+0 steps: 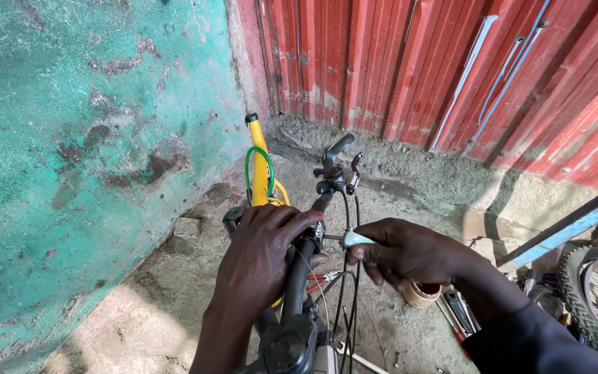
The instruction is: Adjusting and tightening the brake lever assembly on a bicycle handlebar using a wrench.
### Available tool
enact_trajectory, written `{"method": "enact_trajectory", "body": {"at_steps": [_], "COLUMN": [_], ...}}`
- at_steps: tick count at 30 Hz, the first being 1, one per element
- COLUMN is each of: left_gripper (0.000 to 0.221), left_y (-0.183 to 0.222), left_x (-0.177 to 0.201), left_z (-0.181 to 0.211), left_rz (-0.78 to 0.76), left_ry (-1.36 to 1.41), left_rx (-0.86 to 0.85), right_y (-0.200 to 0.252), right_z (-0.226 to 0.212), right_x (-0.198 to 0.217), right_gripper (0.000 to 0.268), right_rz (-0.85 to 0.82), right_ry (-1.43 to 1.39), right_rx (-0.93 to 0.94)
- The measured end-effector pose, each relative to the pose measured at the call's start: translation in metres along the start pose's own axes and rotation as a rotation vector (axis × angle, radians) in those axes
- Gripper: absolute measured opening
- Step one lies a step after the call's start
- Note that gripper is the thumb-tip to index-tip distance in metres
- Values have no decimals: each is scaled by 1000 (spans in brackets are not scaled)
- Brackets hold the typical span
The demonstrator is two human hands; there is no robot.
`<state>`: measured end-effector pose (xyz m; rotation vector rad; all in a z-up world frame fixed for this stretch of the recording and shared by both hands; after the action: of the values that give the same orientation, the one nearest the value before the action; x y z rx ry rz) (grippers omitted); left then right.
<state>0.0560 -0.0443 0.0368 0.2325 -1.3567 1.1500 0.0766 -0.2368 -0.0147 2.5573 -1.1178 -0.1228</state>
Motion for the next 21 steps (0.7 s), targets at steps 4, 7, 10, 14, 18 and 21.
{"method": "enact_trajectory", "body": {"at_steps": [4, 7, 10, 14, 18, 21], "left_gripper": [60, 59, 58, 59, 62, 62], "left_y": [-2, -3, -1, 0, -1, -2], "left_x": [-2, -2, 0, 2, -4, 0], "left_z": [0, 2, 2, 0, 0, 3], "left_rz": [8, 18, 29, 25, 1, 15], "left_ry": [3, 3, 20, 23, 8, 11], "left_rx": [-6, -24, -12, -5, -11, -15], "right_y": [8, 15, 21, 20, 18, 12], "right_z": [-33, -43, -43, -38, -21, -11], "right_x": [0, -14, -19, 7, 25, 17], "right_gripper": [28, 22, 20, 19, 30, 47], "right_rz": [507, 700, 617, 370, 238, 44], "right_ry": [1219, 1441, 1328, 900, 302, 81], "right_rx": [-45, -53, -66, -108, -146, -122]}}
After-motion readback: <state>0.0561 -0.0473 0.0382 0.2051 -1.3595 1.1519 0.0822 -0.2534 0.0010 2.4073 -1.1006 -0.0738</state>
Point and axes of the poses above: each hand's wrist, its own y-axis away from the middle knuckle, its own x-axis out of the back of the hand, z = x × y, the point moved 6 cm from there along -y, towards the middle knuckle, and after that the axes turned 3 degrees about y, right-handed, at the moved point
